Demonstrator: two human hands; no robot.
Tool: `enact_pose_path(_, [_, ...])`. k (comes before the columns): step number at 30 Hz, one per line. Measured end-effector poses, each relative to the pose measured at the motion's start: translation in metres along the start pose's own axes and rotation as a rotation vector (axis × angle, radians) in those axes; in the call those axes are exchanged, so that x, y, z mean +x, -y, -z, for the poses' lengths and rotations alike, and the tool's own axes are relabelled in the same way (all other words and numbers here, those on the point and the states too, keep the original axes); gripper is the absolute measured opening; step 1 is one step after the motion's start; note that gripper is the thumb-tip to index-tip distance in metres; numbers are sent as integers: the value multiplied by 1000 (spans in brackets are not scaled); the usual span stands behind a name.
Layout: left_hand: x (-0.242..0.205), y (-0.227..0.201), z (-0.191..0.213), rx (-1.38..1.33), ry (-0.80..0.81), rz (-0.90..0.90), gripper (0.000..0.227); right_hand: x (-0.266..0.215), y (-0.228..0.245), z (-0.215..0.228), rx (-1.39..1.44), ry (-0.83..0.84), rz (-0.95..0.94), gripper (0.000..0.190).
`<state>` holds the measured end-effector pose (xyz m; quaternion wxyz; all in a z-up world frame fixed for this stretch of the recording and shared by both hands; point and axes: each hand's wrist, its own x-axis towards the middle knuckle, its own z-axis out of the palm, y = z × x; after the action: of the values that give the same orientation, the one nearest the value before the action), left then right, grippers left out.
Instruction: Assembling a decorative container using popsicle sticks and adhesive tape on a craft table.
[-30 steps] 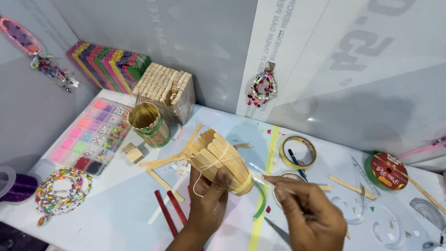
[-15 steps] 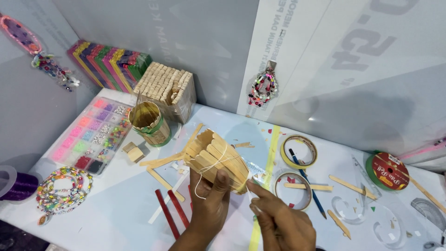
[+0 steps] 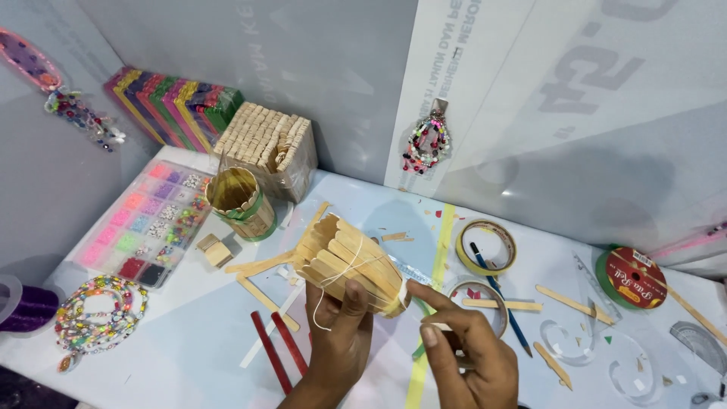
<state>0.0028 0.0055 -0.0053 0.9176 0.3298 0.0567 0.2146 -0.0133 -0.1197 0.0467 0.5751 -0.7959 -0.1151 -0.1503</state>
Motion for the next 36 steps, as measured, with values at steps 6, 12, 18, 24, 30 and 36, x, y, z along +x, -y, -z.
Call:
enact_pose_path(6, [1,1,2,-33,54,-15,74,0,-5,4,-39,78,-48,19])
enact_pose_path(12, [1,4,3,-24,28,-10,81,5,-15,4,-303,181,485,14])
enact_pose_path(18, [0,1,-3,205,-7,-53,81,-3,-16,0,-640,197,465,22])
enact_pose_path(24, [4,-3,-7,79,6,12,89,-7,-38,6,-527,117,755,6])
enact_pose_path(30, [14,-10,-10,12,-249,345,66,12,-1,11,-253,-111,-5,20])
enact_pose_path(36, [8,8,3,-65,36,222,70,21,-50,16,-230,275,-214,77])
